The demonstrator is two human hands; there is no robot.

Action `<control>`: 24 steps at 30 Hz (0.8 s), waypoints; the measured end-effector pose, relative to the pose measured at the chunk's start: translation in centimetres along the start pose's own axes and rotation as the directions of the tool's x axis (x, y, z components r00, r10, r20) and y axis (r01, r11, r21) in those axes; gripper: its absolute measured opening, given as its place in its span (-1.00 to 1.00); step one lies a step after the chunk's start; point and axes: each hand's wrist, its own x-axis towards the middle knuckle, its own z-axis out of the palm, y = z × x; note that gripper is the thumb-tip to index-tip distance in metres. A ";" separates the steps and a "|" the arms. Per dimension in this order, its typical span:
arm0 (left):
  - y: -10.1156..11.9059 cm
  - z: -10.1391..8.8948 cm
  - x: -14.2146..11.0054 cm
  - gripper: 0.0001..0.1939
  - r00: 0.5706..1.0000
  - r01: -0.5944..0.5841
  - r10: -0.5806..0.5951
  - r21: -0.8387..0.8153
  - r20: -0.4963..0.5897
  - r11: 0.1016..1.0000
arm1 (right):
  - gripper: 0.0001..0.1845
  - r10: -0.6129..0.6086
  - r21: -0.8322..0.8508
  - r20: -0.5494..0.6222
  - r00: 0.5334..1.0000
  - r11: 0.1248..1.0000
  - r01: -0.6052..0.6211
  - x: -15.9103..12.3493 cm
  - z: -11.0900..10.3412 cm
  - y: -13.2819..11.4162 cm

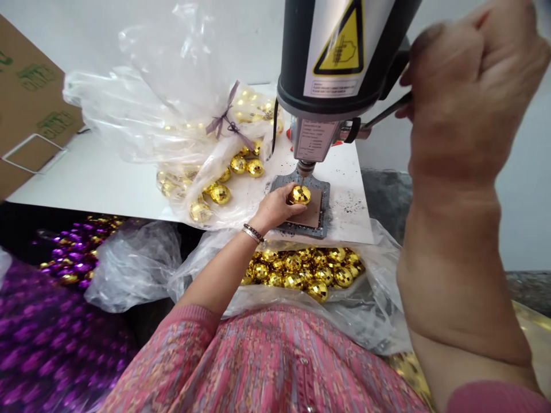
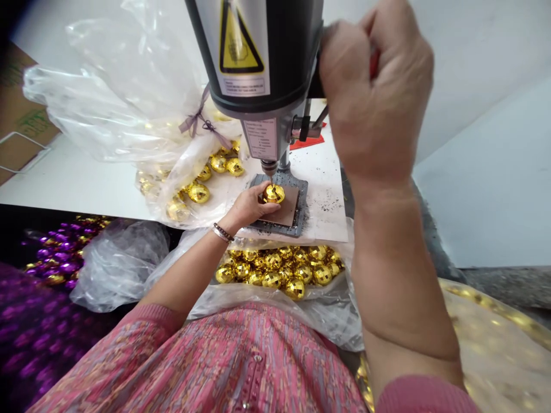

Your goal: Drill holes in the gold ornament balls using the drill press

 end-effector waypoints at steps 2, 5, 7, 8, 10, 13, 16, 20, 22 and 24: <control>0.0 0.0 0.0 -0.28 1.000 -0.007 0.007 0.001 -0.003 1.000 | -0.72 -0.089 -0.082 0.017 0.996 0.993 0.090 -2.3 -0.8 -0.2; 0.0 0.0 -0.1 -0.26 1.000 -0.008 0.008 0.019 -0.012 1.000 | -0.83 -0.168 -0.191 0.023 0.985 0.967 0.170 -5.6 -1.3 0.3; 0.1 0.0 -0.1 -0.27 1.000 -0.003 0.003 0.023 -0.012 1.000 | -0.89 -0.243 -0.247 0.012 0.970 0.939 0.238 -7.2 -1.1 1.2; 0.1 0.0 -0.1 -0.28 1.000 -0.003 0.003 0.022 -0.012 1.000 | -0.90 -0.280 -0.264 0.005 0.960 0.926 0.272 -7.8 -1.0 1.7; 0.1 0.0 -0.2 -0.30 1.000 -0.006 0.006 0.015 -0.013 1.000 | -0.86 -0.334 -0.278 -0.019 0.942 0.907 0.316 -8.7 -0.6 2.6; 0.2 0.1 -0.4 -0.36 1.000 -0.014 0.014 0.002 -0.021 1.000 | -0.82 -0.320 -0.263 -0.057 0.946 0.919 0.294 -9.5 -0.1 3.6; 0.2 0.1 -0.5 -0.39 1.000 -0.015 0.015 -0.023 -0.020 1.000 | -0.79 -0.287 -0.244 -0.094 0.953 0.935 0.257 -10.1 0.4 4.2; 0.3 0.1 -0.5 -0.39 1.000 -0.014 0.014 -0.054 0.002 0.998 | -0.77 -0.322 -0.252 -0.162 0.933 0.927 0.277 -10.8 1.0 5.0; 0.2 0.1 -0.5 -0.35 1.000 -0.002 0.001 -0.046 -0.001 0.999 | -0.77 -0.313 -0.253 -0.198 0.929 0.932 0.260 -11.2 1.4 5.4; 0.2 0.0 -0.5 -0.32 1.000 0.004 -0.004 -0.032 -0.014 0.999 | -0.78 -0.312 -0.239 -0.221 0.924 0.936 0.259 -11.7 1.8 5.7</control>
